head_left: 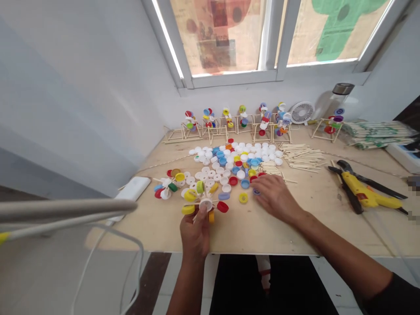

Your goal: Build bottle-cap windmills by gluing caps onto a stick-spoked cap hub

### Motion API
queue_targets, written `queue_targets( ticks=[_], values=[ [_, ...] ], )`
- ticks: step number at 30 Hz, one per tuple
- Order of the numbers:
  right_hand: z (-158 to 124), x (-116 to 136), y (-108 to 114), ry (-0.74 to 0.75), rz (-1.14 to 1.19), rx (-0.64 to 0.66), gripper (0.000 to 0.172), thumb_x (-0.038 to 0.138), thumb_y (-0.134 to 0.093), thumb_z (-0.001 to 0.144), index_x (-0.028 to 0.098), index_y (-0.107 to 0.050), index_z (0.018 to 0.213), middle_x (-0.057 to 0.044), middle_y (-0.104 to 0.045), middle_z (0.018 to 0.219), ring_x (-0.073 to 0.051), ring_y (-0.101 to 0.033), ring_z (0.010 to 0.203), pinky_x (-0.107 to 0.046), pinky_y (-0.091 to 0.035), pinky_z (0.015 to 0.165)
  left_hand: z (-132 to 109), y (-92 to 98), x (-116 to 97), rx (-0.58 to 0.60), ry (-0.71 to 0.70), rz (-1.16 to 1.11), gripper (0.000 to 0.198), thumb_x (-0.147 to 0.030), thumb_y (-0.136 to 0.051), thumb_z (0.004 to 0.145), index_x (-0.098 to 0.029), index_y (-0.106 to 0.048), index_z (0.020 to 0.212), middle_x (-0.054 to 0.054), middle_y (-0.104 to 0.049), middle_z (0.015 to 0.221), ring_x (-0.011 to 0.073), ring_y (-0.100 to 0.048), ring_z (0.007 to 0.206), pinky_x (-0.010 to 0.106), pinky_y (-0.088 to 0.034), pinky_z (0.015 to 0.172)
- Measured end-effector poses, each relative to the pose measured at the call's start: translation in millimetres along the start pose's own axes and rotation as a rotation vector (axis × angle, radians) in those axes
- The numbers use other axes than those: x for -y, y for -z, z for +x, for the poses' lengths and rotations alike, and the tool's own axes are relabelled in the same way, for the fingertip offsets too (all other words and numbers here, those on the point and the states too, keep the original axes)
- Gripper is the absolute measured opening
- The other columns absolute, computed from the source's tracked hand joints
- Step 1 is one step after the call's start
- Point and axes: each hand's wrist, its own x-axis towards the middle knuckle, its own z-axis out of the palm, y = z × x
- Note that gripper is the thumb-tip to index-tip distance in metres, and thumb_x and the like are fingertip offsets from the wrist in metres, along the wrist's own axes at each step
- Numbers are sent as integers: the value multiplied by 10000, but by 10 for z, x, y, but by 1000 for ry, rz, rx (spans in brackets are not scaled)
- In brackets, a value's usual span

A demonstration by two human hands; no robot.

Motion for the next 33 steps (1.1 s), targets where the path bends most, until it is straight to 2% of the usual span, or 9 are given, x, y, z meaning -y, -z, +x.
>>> queue_targets(
  ticks=[4,5,7,12,19,22,24,28,33],
  values=[
    [-243,-614,231,-357,-113,-64,230,241,-485,876,172,-669,997,-95,-686,1015,-225,-596,940,-343,-397,811,2,-2,11,1,-6,2,303,-303,-842,544,-145,-676,742,21,-692,766,128,-649,709,228,-525,718],
    [-302,-743,264,-446,-162,-16,229,239,-484,866,165,-676,966,-97,-691,978,-230,-602,914,-337,-405,783,2,-7,15,-1,-8,3,303,-300,-841,545,-146,-676,747,22,-692,768,131,-652,714,231,-526,721],
    [-392,-913,290,-516,-197,81,226,239,-482,853,172,-683,929,-85,-694,932,-223,-609,870,-318,-412,742,0,-19,21,-3,-13,9,308,-297,-838,547,-144,-676,759,25,-692,764,141,-656,717,243,-528,721],
    [-424,-941,203,-493,-165,174,172,261,-522,820,192,-677,845,-51,-682,843,-204,-593,810,-292,-405,711,-9,-33,18,3,-18,8,325,-294,-847,527,-142,-673,756,26,-694,754,150,-658,711,260,-528,718],
    [-426,-911,233,-515,-142,146,169,241,-469,806,186,-626,773,-77,-657,788,-223,-580,773,-314,-389,667,-29,-70,52,-32,-49,18,335,-317,-849,519,-147,-678,752,12,-687,727,129,-644,682,243,-519,701],
    [-455,-739,328,-602,-14,38,156,302,-475,802,207,-598,790,-53,-650,734,-199,-581,663,-298,-385,590,-25,-84,95,-60,-91,23,345,-332,-841,525,-148,-677,766,18,-688,739,139,-641,693,254,-512,688],
    [-462,-507,401,-579,178,0,177,367,-487,815,221,-587,818,-30,-641,701,-175,-570,604,-281,-397,560,-19,-82,127,-74,-112,36,351,-345,-833,537,-146,-676,780,19,-686,744,140,-637,694,253,-503,670],
    [-419,123,492,-438,513,94,166,373,-477,866,236,-567,847,1,-612,651,-147,-566,594,-245,-414,536,-26,-70,179,-94,-129,54,396,-354,-830,543,-158,-681,853,18,-694,802,143,-640,738,256,-488,699],
    [-277,701,407,-349,639,186,104,277,-468,866,229,-557,843,51,-544,548,-102,-484,482,-212,-360,489,-72,-80,198,-74,-147,96,418,-362,-827,552,-148,-682,882,30,-692,810,163,-643,765,281,-486,734]
  ],
)
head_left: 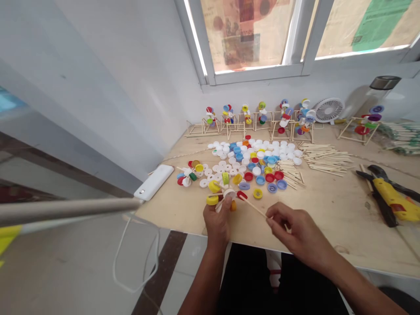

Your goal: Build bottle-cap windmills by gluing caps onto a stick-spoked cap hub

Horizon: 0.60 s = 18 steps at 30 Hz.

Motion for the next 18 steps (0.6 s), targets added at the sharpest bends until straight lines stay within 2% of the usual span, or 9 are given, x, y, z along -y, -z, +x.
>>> queue_targets(
  ticks=[5,9,13,18],
  values=[
    [89,94,-195,36,-60,-66,120,271,-460,856,217,-564,828,49,-564,545,-97,-481,470,-213,-350,509,-37,-9,-32,9,-21,18,425,-364,-819,567,-154,-678,907,27,-688,797,165,-640,766,277,-488,733],
    [116,88,-253,60,-139,-125,149,282,-445,854,213,-574,826,39,-573,545,-102,-491,464,-217,-331,507,-59,-3,-57,8,-47,69,374,-365,-809,582,-151,-682,861,25,-690,793,156,-634,734,261,-491,696],
    [129,81,-290,90,-195,-166,166,285,-445,861,212,-593,846,32,-588,553,-115,-530,496,-223,-327,534,-83,2,-87,40,-86,194,349,-375,-786,612,-140,-686,849,52,-707,825,181,-647,757,275,-506,692],
    [156,98,-313,88,-250,-167,174,275,-454,857,208,-614,867,24,-606,573,-127,-547,520,-232,-309,545,-126,6,-134,78,-239,378,343,-391,-741,662,-134,-672,880,57,-705,812,193,-653,745,297,-523,693]
  ],
)
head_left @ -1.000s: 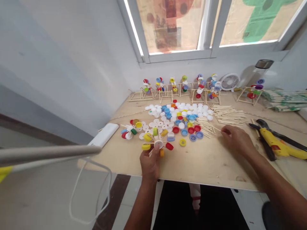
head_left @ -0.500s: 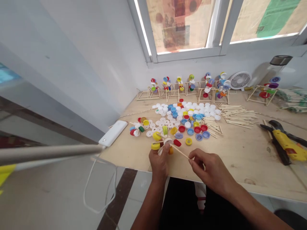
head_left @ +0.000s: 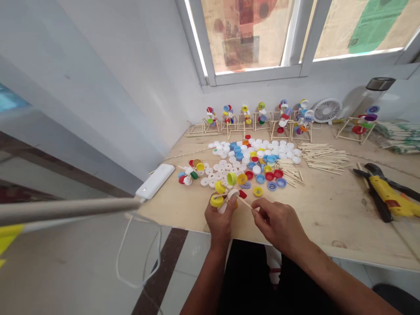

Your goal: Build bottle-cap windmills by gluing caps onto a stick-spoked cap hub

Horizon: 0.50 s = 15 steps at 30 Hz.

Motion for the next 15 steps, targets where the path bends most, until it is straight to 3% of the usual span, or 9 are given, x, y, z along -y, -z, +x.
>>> queue_targets(
  ticks=[4,8,15],
  values=[
    [33,32,5,-52,84,41,195,277,-450,857,200,-629,872,19,-604,570,-116,-529,503,-228,-311,541,-36,21,-34,-22,-154,179,322,-370,-721,694,-161,-656,930,39,-692,805,173,-640,734,290,-527,712],
    [85,61,12,-152,244,138,195,278,-458,850,198,-636,859,28,-600,560,-102,-497,486,-218,-326,528,-76,30,-55,-50,-218,273,346,-363,-709,708,-185,-632,995,46,-696,887,182,-649,795,295,-531,742],
    [135,-3,-70,-250,556,208,246,331,-461,868,169,-638,919,32,-576,548,-90,-462,470,-207,-328,484,-127,16,-66,69,-246,240,342,-346,-682,742,-186,-615,1037,47,-696,903,176,-655,806,287,-531,748]
  ],
)
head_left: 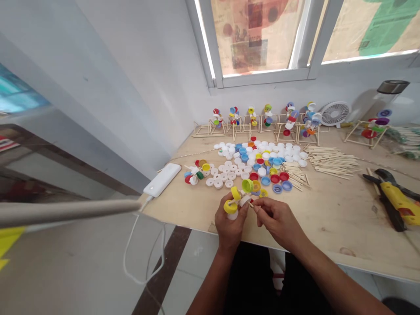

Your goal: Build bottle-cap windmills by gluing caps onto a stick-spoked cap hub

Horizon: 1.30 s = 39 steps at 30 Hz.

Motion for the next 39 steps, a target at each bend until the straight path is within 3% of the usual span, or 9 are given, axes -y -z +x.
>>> queue_targets(
  ticks=[5,12,16,19,24,26,28,31,39],
  values=[
    [29,-61,-23,-73,183,29,279,385,-482,860,156,-631,912,31,-555,540,-84,-443,466,-205,-326,465,0,18,-13,66,23,-38,355,-353,-679,746,-192,-618,1056,44,-695,901,177,-659,807,286,-533,744],
    [33,-30,-25,-117,273,0,323,437,-509,840,140,-614,915,35,-551,532,-72,-407,442,-202,-331,444,-18,85,6,133,34,-100,454,-321,-680,744,-206,-563,1167,74,-663,1091,213,-633,996,333,-510,868],
    [22,-15,-18,-123,297,5,335,448,-522,834,137,-607,926,34,-553,535,-70,-406,448,-202,-333,449,-76,244,0,228,16,-108,617,-297,-697,725,-235,-472,1296,96,-557,1290,254,-530,1181,390,-434,990],
    [7,-27,-13,-138,315,5,350,465,-531,829,137,-608,925,30,-553,536,-70,-394,452,-205,-322,449,-39,442,41,215,-15,-81,564,-304,-649,769,-230,-466,1298,109,-534,1309,257,-527,1178,418,-414,1002],
    [-27,-45,-19,-167,346,15,383,502,-542,814,139,-611,915,25,-554,541,-71,-388,463,-208,-311,455,391,731,297,-68,-100,318,278,-316,-561,821,-208,-590,1075,78,-621,1097,227,-583,1032,399,-461,907],
    [-44,-38,-23,-170,344,23,399,517,-543,808,139,-612,916,23,-552,540,-74,-390,466,-208,-313,456,619,790,417,-111,-184,459,277,-303,-547,811,-197,-585,1064,85,-622,1084,239,-567,1052,404,-457,907],
    [-60,-26,-30,-176,330,26,417,532,-547,798,139,-616,918,22,-549,536,-77,-392,468,-210,-314,456,814,820,512,-115,-244,590,294,-276,-532,800,-180,-576,1074,103,-615,1089,249,-554,1061,412,-433,937],
    [-67,-14,-55,-181,303,34,431,546,-543,793,140,-622,914,19,-544,530,-81,-391,465,-215,-314,454,995,832,595,-99,-225,778,326,-296,-531,793,-175,-564,1094,104,-622,1014,261,-567,985,403,-450,872],
    [3,-3,-236,-175,295,85,412,539,-524,802,152,-629,897,18,-548,529,-86,-389,454,-214,-316,446,1108,836,685,10,-246,1174,310,-256,-530,792,-190,-582,1091,100,-609,947,284,-552,915,379,-399,754]
  ],
)
